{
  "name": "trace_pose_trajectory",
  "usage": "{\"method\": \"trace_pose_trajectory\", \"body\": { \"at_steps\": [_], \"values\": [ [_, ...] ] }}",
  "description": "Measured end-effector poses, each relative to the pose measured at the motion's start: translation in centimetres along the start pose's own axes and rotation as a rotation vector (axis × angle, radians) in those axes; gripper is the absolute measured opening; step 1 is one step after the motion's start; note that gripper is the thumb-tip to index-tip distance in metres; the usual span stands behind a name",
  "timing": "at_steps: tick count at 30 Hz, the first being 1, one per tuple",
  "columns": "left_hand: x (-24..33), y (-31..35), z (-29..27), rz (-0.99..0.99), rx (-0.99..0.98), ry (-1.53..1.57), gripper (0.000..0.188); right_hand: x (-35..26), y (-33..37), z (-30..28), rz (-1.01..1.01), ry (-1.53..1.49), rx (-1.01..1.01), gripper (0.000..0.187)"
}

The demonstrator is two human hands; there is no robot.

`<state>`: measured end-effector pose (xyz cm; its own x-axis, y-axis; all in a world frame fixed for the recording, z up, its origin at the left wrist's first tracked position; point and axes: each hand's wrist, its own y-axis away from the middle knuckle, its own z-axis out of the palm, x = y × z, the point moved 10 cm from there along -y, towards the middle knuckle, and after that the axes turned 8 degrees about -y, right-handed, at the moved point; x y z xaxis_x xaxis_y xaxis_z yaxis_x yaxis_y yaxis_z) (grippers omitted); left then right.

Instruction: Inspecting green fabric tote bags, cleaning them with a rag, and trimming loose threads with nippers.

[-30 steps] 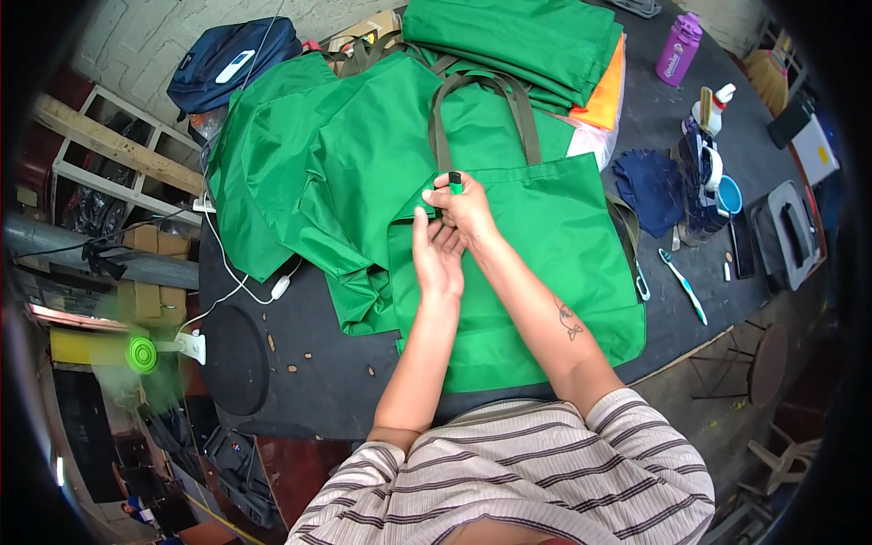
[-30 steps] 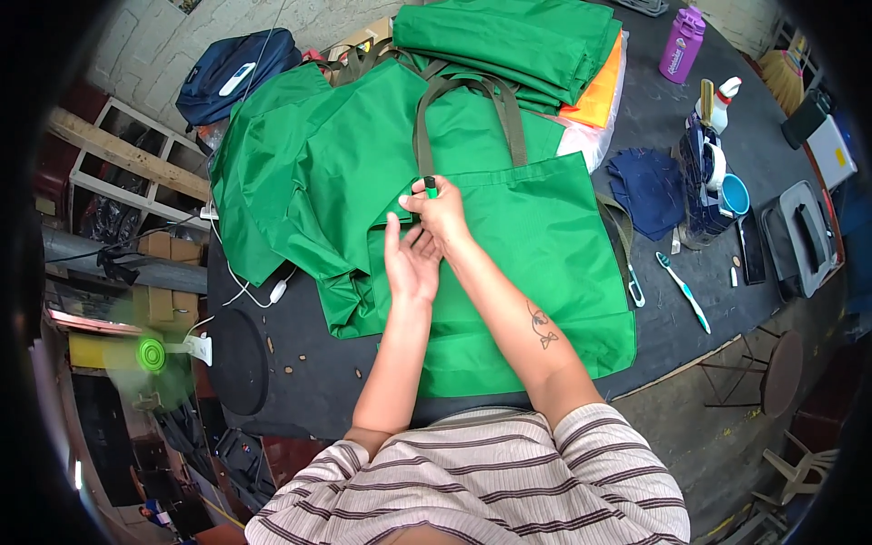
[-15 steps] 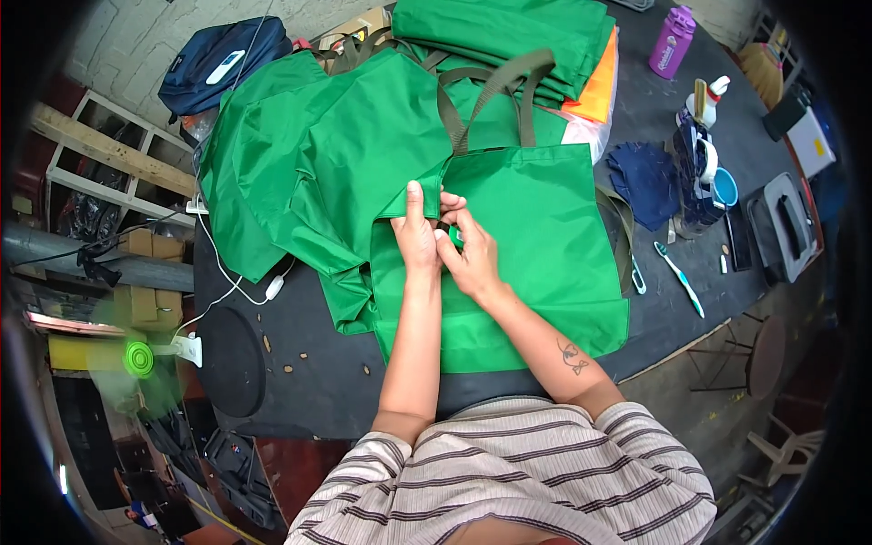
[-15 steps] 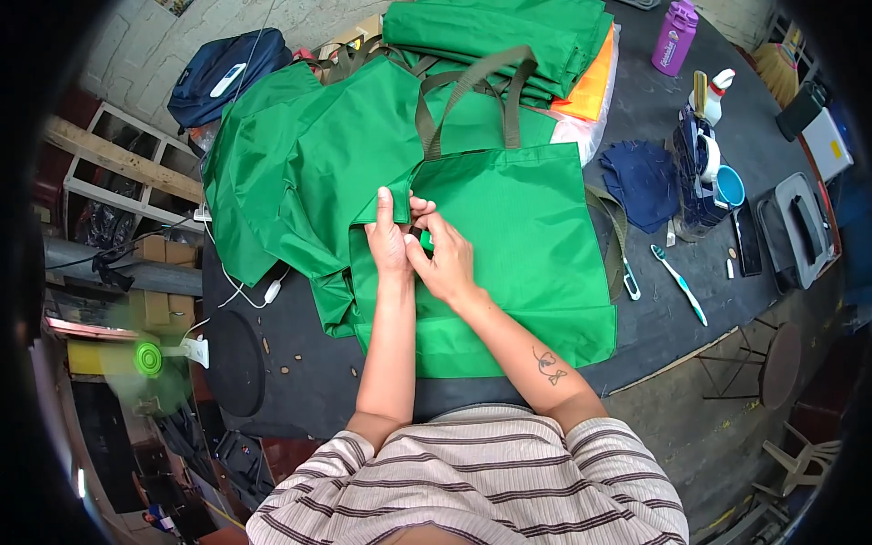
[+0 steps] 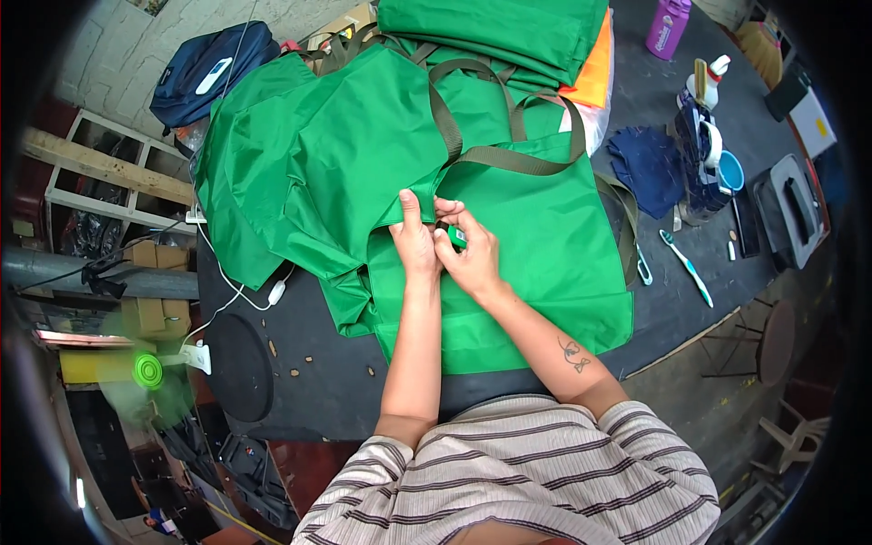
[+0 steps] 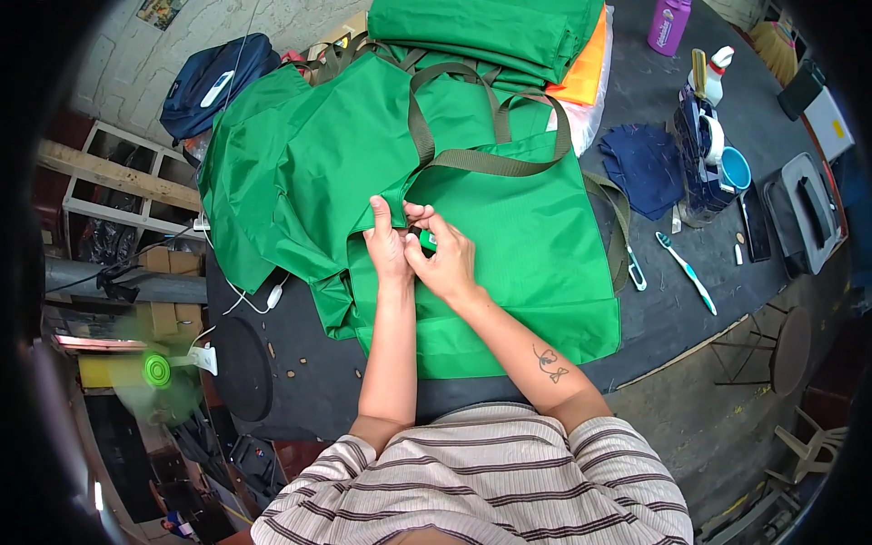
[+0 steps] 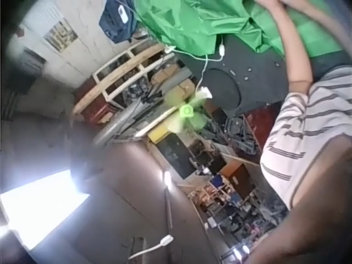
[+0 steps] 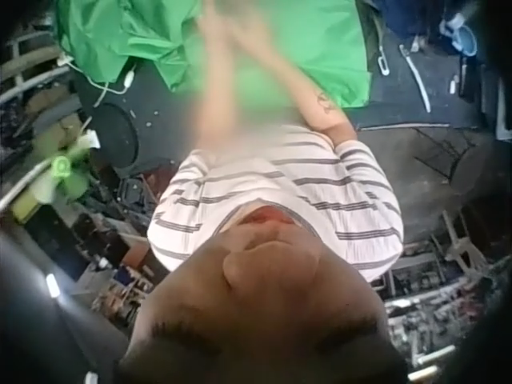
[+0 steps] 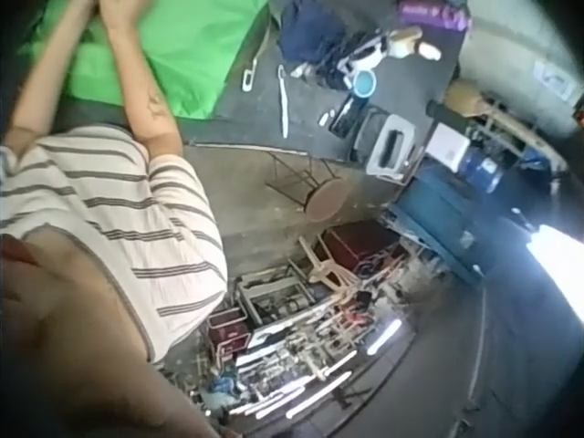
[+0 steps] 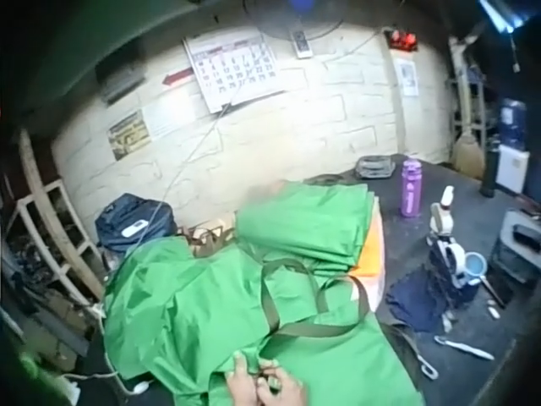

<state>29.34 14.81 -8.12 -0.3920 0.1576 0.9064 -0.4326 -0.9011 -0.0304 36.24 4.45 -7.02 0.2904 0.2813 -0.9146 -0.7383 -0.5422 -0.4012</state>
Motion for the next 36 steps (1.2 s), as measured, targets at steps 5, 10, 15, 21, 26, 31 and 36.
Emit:
{"method": "trace_pose_trajectory", "body": {
  "at_steps": [5, 10, 15, 21, 26, 31, 36],
  "values": [
    [-0.6, -0.1, -0.3, -0.028, -0.001, -0.032, 0.041, 0.5, 0.0, 0.1, 0.040, 0.031, -0.053, 0.027],
    [-0.9, -0.6, -0.6, 0.001, 0.023, -0.102, 0.041, 1.5, -0.2, 0.0, 0.045, 0.072, -0.048, 0.031],
    [-1.7, -1.9, -1.3, -0.016, 0.045, -0.101, 0.044, 2.0, -1.2, 0.5, 0.002, 0.072, -0.053, 0.031],
    [-2.7, -3.5, -2.1, -0.060, 0.127, -0.047, 0.043, 2.2, -2.7, 0.8, -0.043, 0.048, -0.019, 0.025],
    [-2.6, -3.4, -1.8, -0.021, 0.048, -0.059, 0.047, 2.6, -2.7, 1.1, 0.035, -0.005, -0.068, 0.021],
    [-1.7, -3.3, 0.3, -0.024, -0.083, -0.030, 0.056, 1.8, -3.2, 0.3, 0.044, 0.064, -0.099, 0.024],
    [6.1, -3.4, 0.3, 0.017, -0.230, -0.140, 0.083, -2.8, -4.3, -6.0, 0.072, 0.244, -0.157, 0.033]
  ]
}}
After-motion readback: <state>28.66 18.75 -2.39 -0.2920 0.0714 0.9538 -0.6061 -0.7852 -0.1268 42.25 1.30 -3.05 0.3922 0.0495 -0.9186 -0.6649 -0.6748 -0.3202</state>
